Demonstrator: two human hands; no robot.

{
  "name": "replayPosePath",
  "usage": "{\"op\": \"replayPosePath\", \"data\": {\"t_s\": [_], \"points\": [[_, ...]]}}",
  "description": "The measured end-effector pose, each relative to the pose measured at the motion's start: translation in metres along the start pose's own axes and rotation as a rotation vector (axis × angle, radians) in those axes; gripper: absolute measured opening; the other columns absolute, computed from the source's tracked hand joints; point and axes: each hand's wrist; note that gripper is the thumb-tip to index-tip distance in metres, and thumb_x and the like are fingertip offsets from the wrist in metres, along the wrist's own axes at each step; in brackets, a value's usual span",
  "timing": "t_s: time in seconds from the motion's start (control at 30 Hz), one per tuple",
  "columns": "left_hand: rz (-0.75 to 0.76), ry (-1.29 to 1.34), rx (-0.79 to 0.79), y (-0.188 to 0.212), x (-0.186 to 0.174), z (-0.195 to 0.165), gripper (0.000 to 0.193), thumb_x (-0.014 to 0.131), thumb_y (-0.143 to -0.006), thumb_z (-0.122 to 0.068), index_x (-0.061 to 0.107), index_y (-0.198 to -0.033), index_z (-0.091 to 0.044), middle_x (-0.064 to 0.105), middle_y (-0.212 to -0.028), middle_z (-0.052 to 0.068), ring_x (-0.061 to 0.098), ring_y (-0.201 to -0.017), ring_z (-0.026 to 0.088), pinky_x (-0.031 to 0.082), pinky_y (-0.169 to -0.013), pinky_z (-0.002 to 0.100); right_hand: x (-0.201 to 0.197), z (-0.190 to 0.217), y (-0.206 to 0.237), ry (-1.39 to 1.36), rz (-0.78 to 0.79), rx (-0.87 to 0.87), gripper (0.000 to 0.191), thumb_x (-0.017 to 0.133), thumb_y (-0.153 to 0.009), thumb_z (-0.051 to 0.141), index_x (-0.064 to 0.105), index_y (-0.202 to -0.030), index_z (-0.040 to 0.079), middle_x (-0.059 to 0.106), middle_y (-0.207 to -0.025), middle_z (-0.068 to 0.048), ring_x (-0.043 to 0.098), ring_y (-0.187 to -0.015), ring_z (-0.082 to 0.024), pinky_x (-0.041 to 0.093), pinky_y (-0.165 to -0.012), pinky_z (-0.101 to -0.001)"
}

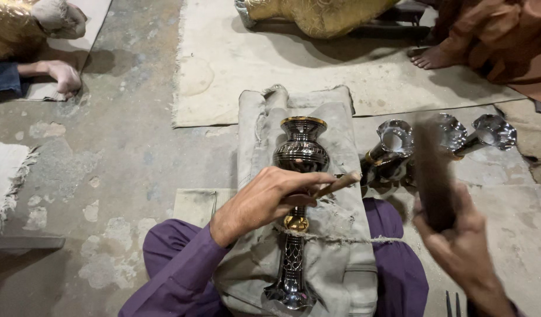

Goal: The person sits on the floor holding a small steel punch against the band of a black-and-gold engraved brass vase and repeatedly strikes the punch with a wooden mallet, repositioning the punch around the vase's decorated section to work the metal surface.

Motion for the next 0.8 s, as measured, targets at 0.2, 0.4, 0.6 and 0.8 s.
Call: {"op": "replayPosePath", "data": {"t_s": [0.2,0.4,0.6,0.8], "points": [[0.047,0.006,0.064,0.001,-0.003,0.009,0.055,0.078,-0.088,-0.010,0.061,-0.140,-0.016,0.078,-0.107,0.009,0.078,-0.088,0.026,0.061,-0.077,0.040,0.021,0.002,0.023,-0.201,-0.161,-0.096,0.040,0.073,-0.087,0.011,0.062,-0.125,0.011,0.070,-0.089,-0.011,0.068,-0.076,-0.018,0.056,-0.067,-0.0326],[0.018,0.032,0.065,-0.002,0.001,0.013,0.056,0.075,-0.087,-0.008,0.060,-0.140,-0.017,0.080,-0.108,0.004,0.079,-0.087,0.020,0.064,-0.079,0.037,0.026,-0.005,0.031,0.084,-0.033,0.039,0.056,0.077,-0.077,0.005,0.063,-0.130,0.011,0.075,-0.092,-0.015,0.074,-0.080,-0.029,0.058,-0.070,-0.0426],[0.010,-0.088,0.066,-0.010,0.003,0.012,0.054,0.078,-0.086,-0.012,0.062,-0.137,-0.016,0.079,-0.104,0.005,0.078,-0.085,0.020,0.063,-0.077,0.039,0.045,-0.017,0.031,-0.147,0.021,-0.121,0.076,0.075,-0.076,0.006,0.046,-0.147,0.011,0.067,-0.117,-0.017,0.074,-0.091,-0.029,0.064,-0.077,-0.0393],[0.106,-0.234,0.029,-0.024,0.007,0.004,0.048,0.075,-0.086,-0.014,0.067,-0.132,-0.020,0.080,-0.099,0.005,0.077,-0.074,0.021,0.061,-0.068,0.040,0.058,-0.016,0.031,-0.003,0.114,-0.093,0.089,0.079,-0.073,0.007,0.046,-0.153,0.025,0.063,-0.121,-0.014,0.074,-0.086,-0.031,0.065,-0.076,-0.0432]]}}
Point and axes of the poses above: each hand's wrist, its own y-axis away from the middle knuckle, its own x-axis out of the palm, z = x × y
